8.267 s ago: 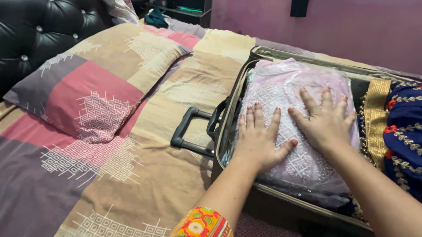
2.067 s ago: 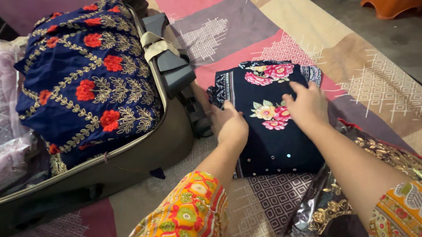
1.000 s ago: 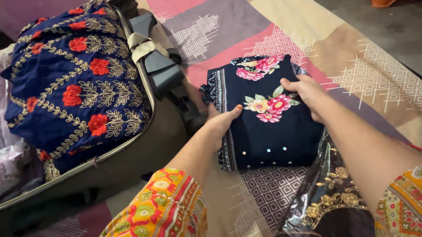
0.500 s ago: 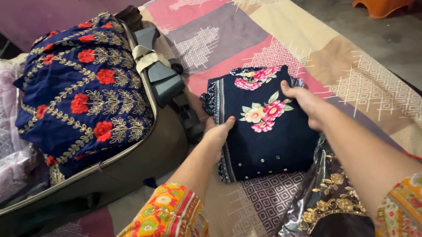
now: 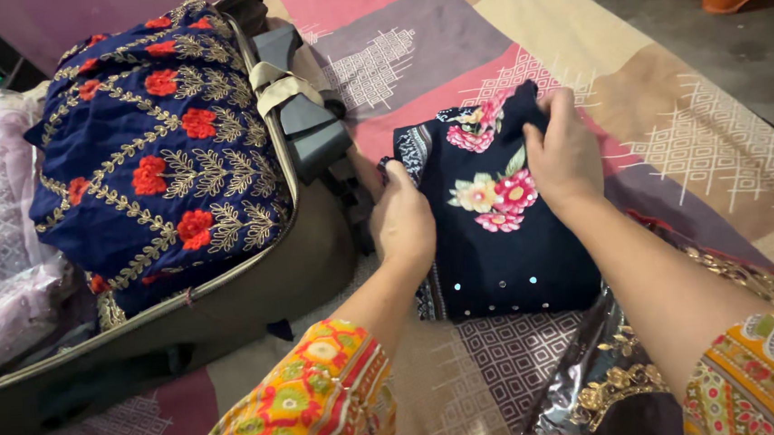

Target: The person packs various garments, including jeans and embroidered items, into a suitcase placed on a bed.

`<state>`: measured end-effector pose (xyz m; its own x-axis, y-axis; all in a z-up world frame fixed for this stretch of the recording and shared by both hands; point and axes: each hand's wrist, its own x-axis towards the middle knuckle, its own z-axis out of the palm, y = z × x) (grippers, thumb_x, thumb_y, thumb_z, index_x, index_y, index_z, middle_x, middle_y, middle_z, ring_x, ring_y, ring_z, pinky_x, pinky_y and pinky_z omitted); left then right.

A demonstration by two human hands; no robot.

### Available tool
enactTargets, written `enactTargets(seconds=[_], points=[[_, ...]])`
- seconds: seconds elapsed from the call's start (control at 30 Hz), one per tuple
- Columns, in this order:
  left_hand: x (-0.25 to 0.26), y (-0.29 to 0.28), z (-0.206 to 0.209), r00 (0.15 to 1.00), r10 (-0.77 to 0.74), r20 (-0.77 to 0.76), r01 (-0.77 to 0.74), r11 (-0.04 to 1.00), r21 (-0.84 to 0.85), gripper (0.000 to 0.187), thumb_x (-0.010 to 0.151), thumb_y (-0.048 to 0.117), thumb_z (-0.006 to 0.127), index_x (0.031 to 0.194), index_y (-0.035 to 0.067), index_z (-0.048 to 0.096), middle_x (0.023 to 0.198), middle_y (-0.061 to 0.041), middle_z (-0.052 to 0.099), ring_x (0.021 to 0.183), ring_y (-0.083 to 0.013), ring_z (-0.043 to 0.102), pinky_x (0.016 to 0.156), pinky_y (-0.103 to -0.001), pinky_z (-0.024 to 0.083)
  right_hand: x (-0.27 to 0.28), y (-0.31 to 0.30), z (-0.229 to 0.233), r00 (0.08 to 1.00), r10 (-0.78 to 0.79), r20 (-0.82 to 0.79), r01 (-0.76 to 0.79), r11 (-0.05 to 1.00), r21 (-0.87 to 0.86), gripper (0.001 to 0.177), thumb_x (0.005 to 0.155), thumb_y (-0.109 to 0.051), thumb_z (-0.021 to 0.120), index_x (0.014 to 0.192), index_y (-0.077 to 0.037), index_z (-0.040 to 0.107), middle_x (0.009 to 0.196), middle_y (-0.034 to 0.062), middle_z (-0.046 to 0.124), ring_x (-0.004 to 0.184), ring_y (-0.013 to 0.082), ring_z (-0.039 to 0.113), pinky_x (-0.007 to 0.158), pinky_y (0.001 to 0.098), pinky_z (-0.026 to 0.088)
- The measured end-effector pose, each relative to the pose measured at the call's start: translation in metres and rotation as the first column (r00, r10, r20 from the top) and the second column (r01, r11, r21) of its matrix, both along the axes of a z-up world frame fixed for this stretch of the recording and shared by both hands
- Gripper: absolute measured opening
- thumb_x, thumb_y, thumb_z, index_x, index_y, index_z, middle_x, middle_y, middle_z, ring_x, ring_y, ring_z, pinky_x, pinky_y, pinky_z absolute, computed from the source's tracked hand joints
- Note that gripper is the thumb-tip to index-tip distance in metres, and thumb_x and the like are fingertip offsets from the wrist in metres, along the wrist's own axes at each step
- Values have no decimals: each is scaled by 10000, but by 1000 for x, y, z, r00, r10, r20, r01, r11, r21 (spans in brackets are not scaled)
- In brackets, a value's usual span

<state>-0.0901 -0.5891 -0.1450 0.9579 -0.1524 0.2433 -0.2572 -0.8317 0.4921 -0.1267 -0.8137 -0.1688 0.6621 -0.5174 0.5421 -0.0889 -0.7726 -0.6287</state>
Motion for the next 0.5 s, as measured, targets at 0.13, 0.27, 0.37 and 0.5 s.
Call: enactTargets(seconds=[0.13,0.27,0.37,0.5], points=[[0,6,4,977,103,-185,-115,992,-52,302,1078,147,434,1374,89,413,1053,-320,670,938,-512,676,808,-583,539,0,-1,-4,1000,-2,-19,2,1000,-23,411,1052,-206,661,1379,-31,483,1281,241,646,1204,450,620,1001,526,495],[4,2,3,951,114,-289,-134,990,-51,610,934,230,602,1455,47,341,1319,-245,600,1164,-443,617,961,-522,500,-7,-6,-13,890,-149,-431,188,981,48,705,945,-409,690,1473,-46,394,1317,265,585,1188,450,577,938,603,452],[-13,2,-7,999,8,48,-7,1000,-30,726,896,267,636,1504,26,321,1502,-253,449,1355,-415,461,1072,-491,412,-14,-9,-11,889,-181,-421,210,977,22,715,976,-454,636,1511,-48,390,1371,255,564,1242,435,551,975,605,432],[-38,0,-22,870,-330,365,312,944,111,697,959,316,594,1521,-10,344,1622,-281,334,1508,-407,271,1201,-500,248,-11,0,-3,972,-122,-200,77,972,-222,592,1000,-399,623,1460,-41,517,1423,197,593,1324,386,537,1062,583,391]])
